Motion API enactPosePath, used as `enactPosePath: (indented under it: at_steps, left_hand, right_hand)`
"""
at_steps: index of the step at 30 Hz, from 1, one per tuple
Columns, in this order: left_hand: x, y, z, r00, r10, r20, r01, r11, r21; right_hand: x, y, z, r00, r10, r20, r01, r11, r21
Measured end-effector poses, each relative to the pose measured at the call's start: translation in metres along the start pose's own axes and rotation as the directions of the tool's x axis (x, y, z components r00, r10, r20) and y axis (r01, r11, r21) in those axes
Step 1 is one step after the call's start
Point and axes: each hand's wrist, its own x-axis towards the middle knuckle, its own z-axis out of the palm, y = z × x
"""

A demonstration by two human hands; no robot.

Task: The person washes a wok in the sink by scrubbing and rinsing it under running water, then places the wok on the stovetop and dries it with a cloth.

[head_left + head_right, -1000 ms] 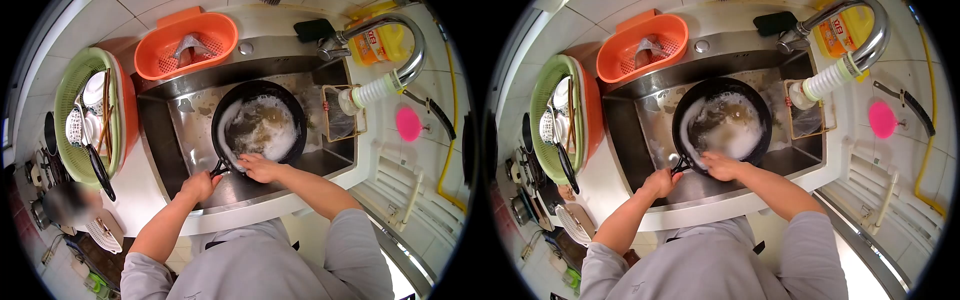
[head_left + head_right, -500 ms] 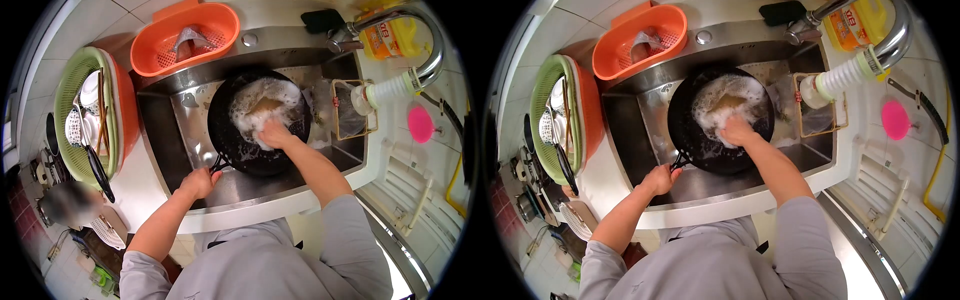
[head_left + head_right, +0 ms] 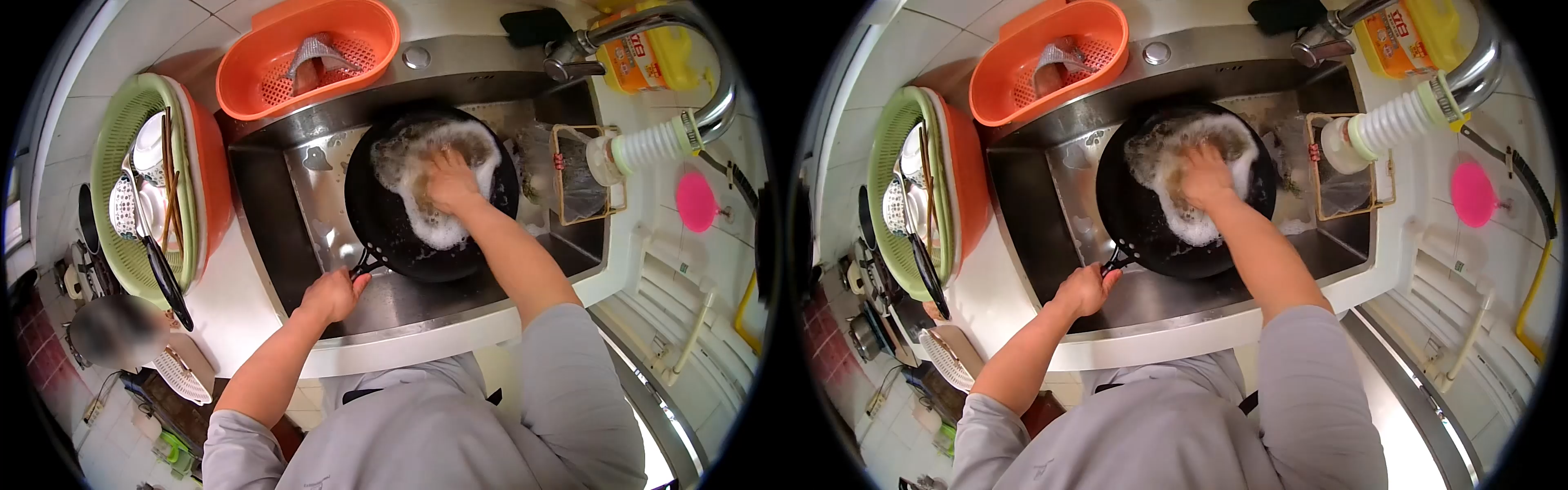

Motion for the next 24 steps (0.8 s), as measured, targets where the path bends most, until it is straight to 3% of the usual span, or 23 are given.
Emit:
enactPosePath:
  at_steps: [2, 5, 8, 11, 13, 14, 15, 17, 19, 22, 24]
  left_hand:
    - [0.000, -0.001, 0.003, 1.000, 0.022, -0.015, -0.022, 1.000, -0.003]
    - [0.001, -0.004, 0.005, 0.999, 0.048, -0.012, -0.048, 0.999, 0.004]
    - [0.001, -0.002, 0.005, 0.998, 0.065, 0.000, -0.065, 0.998, 0.005]
    - [0.001, -0.004, 0.006, 0.998, 0.067, 0.004, -0.067, 0.998, 0.000]
    - [0.002, -0.004, 0.007, 0.997, 0.073, -0.003, -0.073, 0.997, 0.010]
    - [0.003, -0.005, 0.008, 0.997, 0.077, -0.010, -0.076, 0.997, 0.021]
    - [0.004, -0.006, 0.009, 0.997, 0.077, -0.017, -0.077, 0.997, 0.033]
    - [0.002, -0.004, 0.008, 0.999, 0.044, -0.007, -0.044, 0.998, 0.040]
    - [0.002, 0.000, 0.007, 0.999, 0.035, -0.003, -0.035, 0.998, 0.046]
    - [0.000, 0.000, 0.005, 0.999, 0.032, -0.004, -0.031, 0.998, 0.055]
    - [0.001, 0.001, 0.006, 0.999, 0.036, -0.003, -0.036, 0.997, 0.062]
  right_hand:
    - [-0.014, 0.028, 0.056, 0.898, -0.054, -0.437, 0.048, 0.999, -0.026]
    - [-0.049, 0.024, 0.036, 0.987, -0.155, 0.027, 0.155, 0.926, -0.344]
    - [-0.060, 0.007, 0.044, 0.966, -0.137, 0.220, 0.162, 0.982, -0.101]
    - [-0.089, -0.026, 0.042, 0.957, -0.231, 0.173, 0.195, 0.959, 0.204]
    - [-0.090, -0.049, 0.053, 0.926, -0.336, 0.171, 0.301, 0.932, 0.201]
    - [-0.081, -0.052, 0.057, 0.932, -0.353, 0.086, 0.346, 0.935, 0.080]
    - [-0.068, -0.050, 0.072, 0.948, -0.317, -0.040, 0.319, 0.946, 0.054]
    - [-0.038, -0.038, 0.059, 0.977, -0.206, -0.059, 0.213, 0.960, 0.181]
    - [-0.010, -0.019, 0.023, 0.989, -0.007, 0.148, -0.013, 0.991, 0.132]
    - [-0.012, 0.006, 0.031, 1.000, 0.003, 0.027, -0.007, 0.987, 0.161]
    - [-0.026, 0.004, 0.058, 0.997, -0.008, 0.071, -0.010, 0.967, 0.254]
